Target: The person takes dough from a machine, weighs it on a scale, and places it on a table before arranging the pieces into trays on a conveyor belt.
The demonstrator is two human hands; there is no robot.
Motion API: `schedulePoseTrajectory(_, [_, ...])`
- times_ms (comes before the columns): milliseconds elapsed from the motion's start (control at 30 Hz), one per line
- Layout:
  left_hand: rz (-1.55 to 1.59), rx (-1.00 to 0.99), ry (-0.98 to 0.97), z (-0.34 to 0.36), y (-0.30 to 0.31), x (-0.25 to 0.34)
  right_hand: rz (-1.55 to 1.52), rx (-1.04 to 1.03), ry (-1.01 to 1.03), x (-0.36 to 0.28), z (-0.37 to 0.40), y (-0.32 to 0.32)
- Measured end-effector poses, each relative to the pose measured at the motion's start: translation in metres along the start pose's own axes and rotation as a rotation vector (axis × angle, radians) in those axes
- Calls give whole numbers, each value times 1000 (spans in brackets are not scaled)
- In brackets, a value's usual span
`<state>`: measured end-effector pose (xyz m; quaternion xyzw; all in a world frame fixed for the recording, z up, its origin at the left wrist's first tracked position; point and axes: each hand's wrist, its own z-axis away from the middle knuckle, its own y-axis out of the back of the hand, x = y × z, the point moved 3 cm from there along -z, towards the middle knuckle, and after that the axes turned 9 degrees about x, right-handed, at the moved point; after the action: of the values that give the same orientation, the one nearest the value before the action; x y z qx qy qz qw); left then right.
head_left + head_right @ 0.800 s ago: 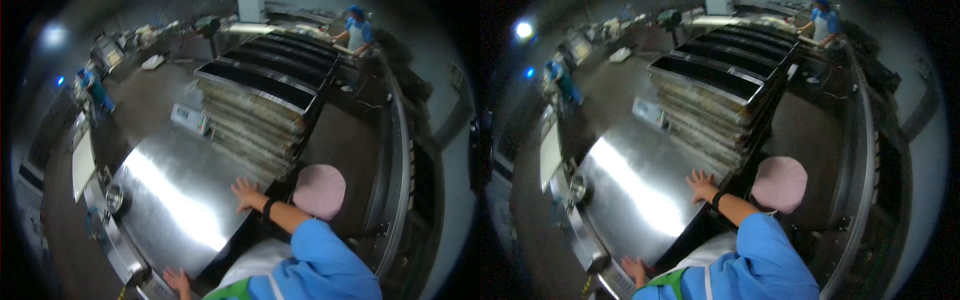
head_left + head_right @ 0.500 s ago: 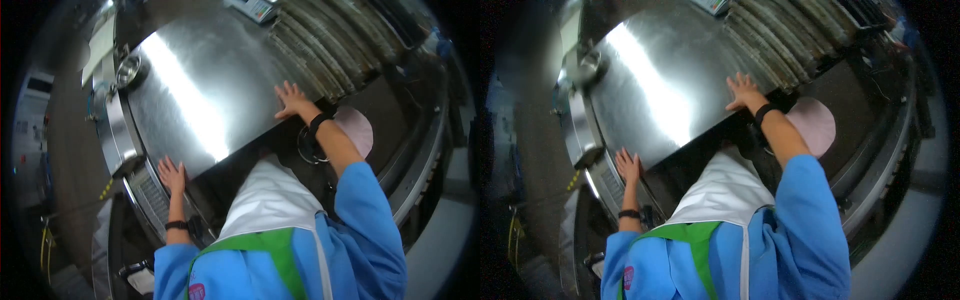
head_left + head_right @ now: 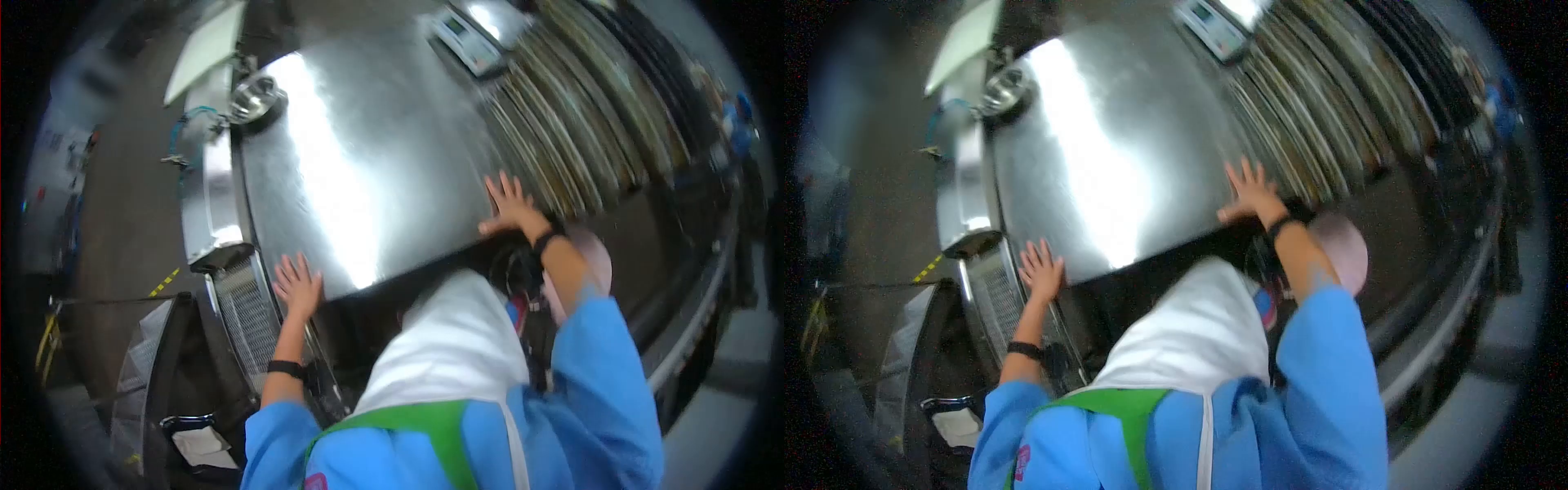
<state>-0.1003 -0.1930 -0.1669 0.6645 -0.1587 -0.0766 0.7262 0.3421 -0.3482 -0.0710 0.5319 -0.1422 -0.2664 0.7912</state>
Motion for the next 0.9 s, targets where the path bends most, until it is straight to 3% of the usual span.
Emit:
schedulePoseTrajectory(67, [44,-21,4,3,9,4,21,46,34,4,-5,-3])
schedulePoseTrajectory(200, [127,7,14,3,28,6,-3,-60,-3,-2,-5,6])
schedulePoseTrajectory(367, [116,-141,29,4,40,4,11,-74,-13,-6,-4,0])
schedulePoseTrajectory(733, [180,127,-53,14,44,0,-36,-94,16,-4,-8,-7])
schedulePoseTrajectory(900, [194,148,-60,15,43,-1,-89,-65,31,-6,-6,-5])
